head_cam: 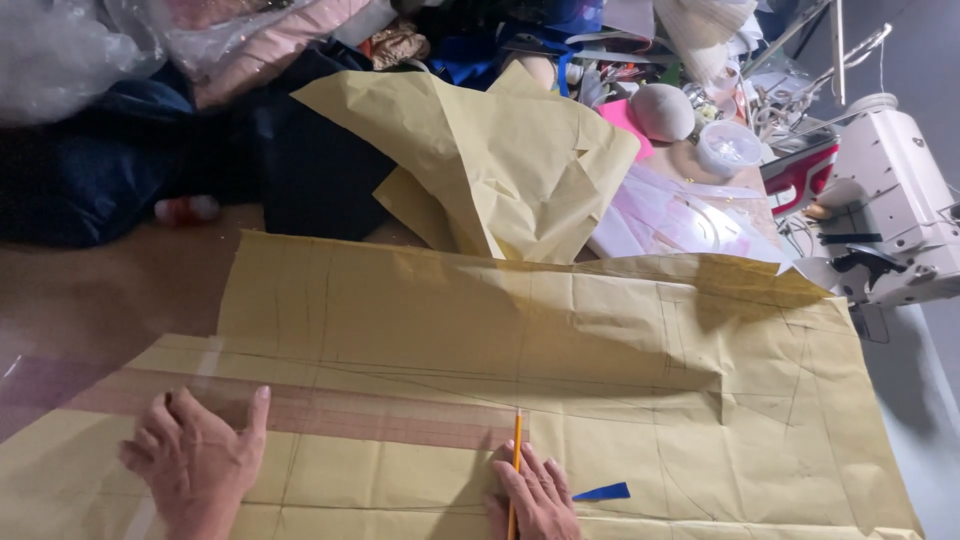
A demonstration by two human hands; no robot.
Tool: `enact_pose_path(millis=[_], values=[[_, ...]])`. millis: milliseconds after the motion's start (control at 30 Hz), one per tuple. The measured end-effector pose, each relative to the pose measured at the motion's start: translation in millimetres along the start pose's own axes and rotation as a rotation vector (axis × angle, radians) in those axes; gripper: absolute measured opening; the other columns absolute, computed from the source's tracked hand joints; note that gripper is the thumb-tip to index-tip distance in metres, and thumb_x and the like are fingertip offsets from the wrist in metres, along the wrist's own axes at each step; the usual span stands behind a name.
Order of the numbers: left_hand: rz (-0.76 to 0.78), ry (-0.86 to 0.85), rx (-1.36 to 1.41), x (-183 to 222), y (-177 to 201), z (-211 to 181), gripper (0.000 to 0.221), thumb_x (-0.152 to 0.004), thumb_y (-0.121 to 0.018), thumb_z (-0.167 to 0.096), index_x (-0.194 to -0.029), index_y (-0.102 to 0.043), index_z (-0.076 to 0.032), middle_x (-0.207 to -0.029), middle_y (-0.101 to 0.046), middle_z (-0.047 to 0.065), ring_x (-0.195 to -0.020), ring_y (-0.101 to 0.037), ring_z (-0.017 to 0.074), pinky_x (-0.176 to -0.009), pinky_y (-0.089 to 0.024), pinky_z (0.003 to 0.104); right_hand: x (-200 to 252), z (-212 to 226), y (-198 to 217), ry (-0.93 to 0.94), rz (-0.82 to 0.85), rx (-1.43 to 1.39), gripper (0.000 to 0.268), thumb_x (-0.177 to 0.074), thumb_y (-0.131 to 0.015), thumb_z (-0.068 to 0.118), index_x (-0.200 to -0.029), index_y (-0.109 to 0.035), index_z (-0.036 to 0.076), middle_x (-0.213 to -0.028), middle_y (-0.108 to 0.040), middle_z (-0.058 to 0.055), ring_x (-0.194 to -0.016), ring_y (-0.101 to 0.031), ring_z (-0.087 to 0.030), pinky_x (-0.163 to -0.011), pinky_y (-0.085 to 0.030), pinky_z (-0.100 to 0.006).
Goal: Using a ruler and pencil to draw lines on pattern paper for garment construction.
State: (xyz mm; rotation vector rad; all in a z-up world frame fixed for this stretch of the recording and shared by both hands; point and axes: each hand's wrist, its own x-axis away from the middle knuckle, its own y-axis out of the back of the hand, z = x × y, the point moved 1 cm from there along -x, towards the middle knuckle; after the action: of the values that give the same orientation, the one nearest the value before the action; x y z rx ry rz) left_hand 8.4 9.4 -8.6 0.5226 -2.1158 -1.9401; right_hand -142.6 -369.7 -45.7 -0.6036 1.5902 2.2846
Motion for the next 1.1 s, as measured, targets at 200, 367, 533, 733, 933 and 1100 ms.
enact_pose_path(millis=[200, 367, 533, 733, 933, 1100], values=[[-0.056, -0.03, -0.089, 3.8, -3.6, 2.2, 0.102, -0.095, -0.032, -0.087, -0.137, -0.057, 0.003, -0.139, -0.056, 0.024, -0.129, -0.053, 0.0437, -0.111, -0.032, 0.057, 0.6, 1.0, 0.2, -0.002, 0.023, 0.027, 0.034, -0.093, -0.067, 0.041, -0.122, -0.066, 0.023, -0.141, -0.066, 0.006, -0.138, -0.056, -0.018, -0.112, -0.041, -0.038], [-0.026, -0.025, -0.051, -0.1, 1.2, -1.8, 0.104, -0.093, -0.033, -0.086, -0.145, -0.05, 0.003, -0.148, -0.051, 0.026, -0.136, -0.048, 0.0443, -0.112, -0.032, 0.063, 2.5, -3.8, -0.8, 0.022, -0.004, 0.027, 0.038, -0.092, -0.068, 0.042, -0.124, -0.067, 0.021, -0.142, -0.065, 0.003, -0.137, -0.057, -0.018, -0.112, -0.042, -0.037], [-0.025, 0.01, -0.06, 2.1, 12.4, -10.1, 0.103, -0.092, -0.036, -0.084, -0.143, -0.052, 0.003, -0.141, -0.055, 0.026, -0.132, -0.053, 0.046, -0.117, -0.029, 0.065, 2.6, -1.1, -3.5, 0.0, -0.049, 0.018, 0.038, -0.089, -0.069, 0.042, -0.122, -0.069, 0.024, -0.139, -0.067, 0.003, -0.134, -0.06, -0.015, -0.112, -0.042, -0.035], [-0.127, 0.016, -0.077, 5.1, 14.9, -12.3, 0.092, -0.089, -0.041, -0.08, -0.137, -0.056, -0.002, -0.133, -0.059, 0.021, -0.125, -0.055, 0.0422, -0.114, -0.032, 0.062, 4.9, -3.0, -13.6, -0.071, -0.086, -0.014, 0.037, -0.081, -0.072, 0.038, -0.115, -0.074, 0.023, -0.132, -0.071, 0.002, -0.132, -0.062, -0.015, -0.113, -0.044, -0.034], [-0.045, 0.017, -0.012, 1.2, 6.8, -8.0, 0.096, -0.093, -0.036, -0.079, -0.148, -0.044, -0.001, -0.15, -0.047, 0.021, -0.141, -0.042, 0.0388, -0.119, -0.024, 0.065, 23.7, -26.5, -41.4, -0.009, -0.12, 0.055, 0.035, -0.082, -0.069, 0.038, -0.115, -0.072, 0.028, -0.131, -0.071, 0.006, -0.13, -0.063, -0.012, -0.111, -0.042, -0.031], [-0.049, 0.011, 0.024, 2.9, 6.5, -8.2, 0.093, -0.094, -0.035, -0.078, -0.147, -0.044, -0.002, -0.151, -0.045, 0.02, -0.143, -0.038, 0.0394, -0.119, -0.022, 0.068, 26.5, -29.4, -45.5, -0.046, -0.087, 0.083, 0.036, -0.08, -0.069, 0.042, -0.115, -0.072, 0.032, -0.134, -0.07, 0.008, -0.133, -0.061, -0.009, -0.111, -0.042, -0.031]])
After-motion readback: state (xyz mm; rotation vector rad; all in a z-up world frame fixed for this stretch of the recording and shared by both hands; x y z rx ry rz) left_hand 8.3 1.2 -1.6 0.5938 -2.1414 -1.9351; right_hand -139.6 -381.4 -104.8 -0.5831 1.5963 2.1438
